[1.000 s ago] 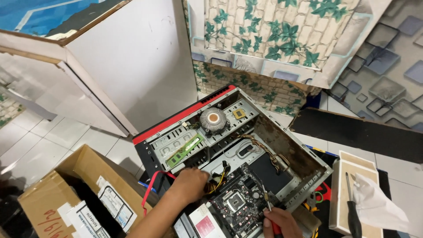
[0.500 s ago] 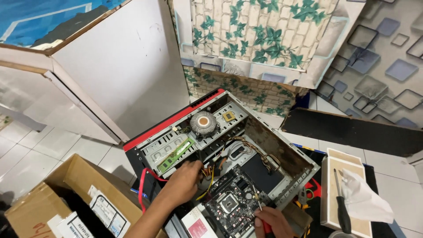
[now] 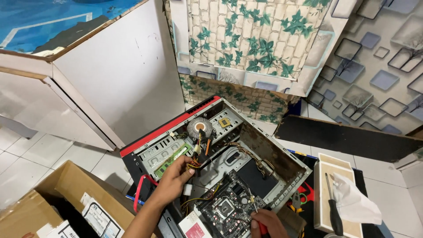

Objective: Repairing and cleaning the internal components of a desktop computer using a screwdriver and a brush.

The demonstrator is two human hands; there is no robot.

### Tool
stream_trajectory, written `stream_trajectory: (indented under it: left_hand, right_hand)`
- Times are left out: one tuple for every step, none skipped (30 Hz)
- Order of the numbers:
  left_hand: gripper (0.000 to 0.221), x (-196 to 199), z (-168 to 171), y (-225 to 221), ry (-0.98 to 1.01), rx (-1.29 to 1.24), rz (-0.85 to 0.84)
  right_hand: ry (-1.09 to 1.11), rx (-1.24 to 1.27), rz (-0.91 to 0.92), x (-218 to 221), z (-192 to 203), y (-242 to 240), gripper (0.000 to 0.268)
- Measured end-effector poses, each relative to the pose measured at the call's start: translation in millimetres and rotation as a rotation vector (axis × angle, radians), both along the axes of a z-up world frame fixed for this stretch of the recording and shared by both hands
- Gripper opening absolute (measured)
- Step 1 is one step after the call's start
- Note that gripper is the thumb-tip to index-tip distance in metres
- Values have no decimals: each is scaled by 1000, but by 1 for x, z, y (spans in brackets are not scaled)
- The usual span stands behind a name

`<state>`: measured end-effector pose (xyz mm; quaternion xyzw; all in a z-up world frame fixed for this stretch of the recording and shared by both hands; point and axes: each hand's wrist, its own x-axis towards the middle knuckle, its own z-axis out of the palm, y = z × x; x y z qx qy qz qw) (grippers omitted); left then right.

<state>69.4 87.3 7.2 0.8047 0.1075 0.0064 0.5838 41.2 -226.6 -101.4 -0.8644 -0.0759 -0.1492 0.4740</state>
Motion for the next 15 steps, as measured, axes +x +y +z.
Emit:
stream_trajectory:
  left_hand:
    - [14,0,1,1,60,-64,36]
    - [15,2,2,2,118,-127,71]
    - [15,2,-1,3,115,-127,70]
    - [10,2,-3,4,68,-167,56]
    - [10,2,-6,5,20,-206,42]
    - [10,1,-5,4,20,-206,39]
    - [12,1,-3,4,20,-254,65]
    - [15,0,-1,3,18,-301,93]
    - [15,2,-9,5,16,-301,92]
    - [20,4,-17,8,-47,-270,84]
    - [25,6,-25,11,-109,-238,76]
    - [25,4,-20,10,-109,-237,76]
    - [21,2,-15,9,-57,-231,73]
    - [17,1,-10,8,-7,-227,70]
    - [17,2,-7,7,-8,-227,71]
  right_hand:
    - [7,6,-2,0,0,1,18]
    - [12,12,-5,1,-1,3,17]
    - [9,12,-6,1,3,2,17]
    - [37,20,-9,0,6,2,18]
    - [65,28,-13,-2,9,2,18]
    - [64,28,-15,-3,13,4,18]
    - [50,68,-33,-4,16,6,15]
    - [35,107,-49,-4,20,8,13]
    - [33,108,-49,-1,15,1,13]
    - [-9,117,61,4,10,-5,16]
    - [-51,125,172,8,4,-11,21]
    - [-51,126,173,11,7,-11,21]
    - [-152,147,239,14,9,-12,22]
    - [-253,165,304,18,12,-13,24]
    - [-254,165,305,14,19,-9,24]
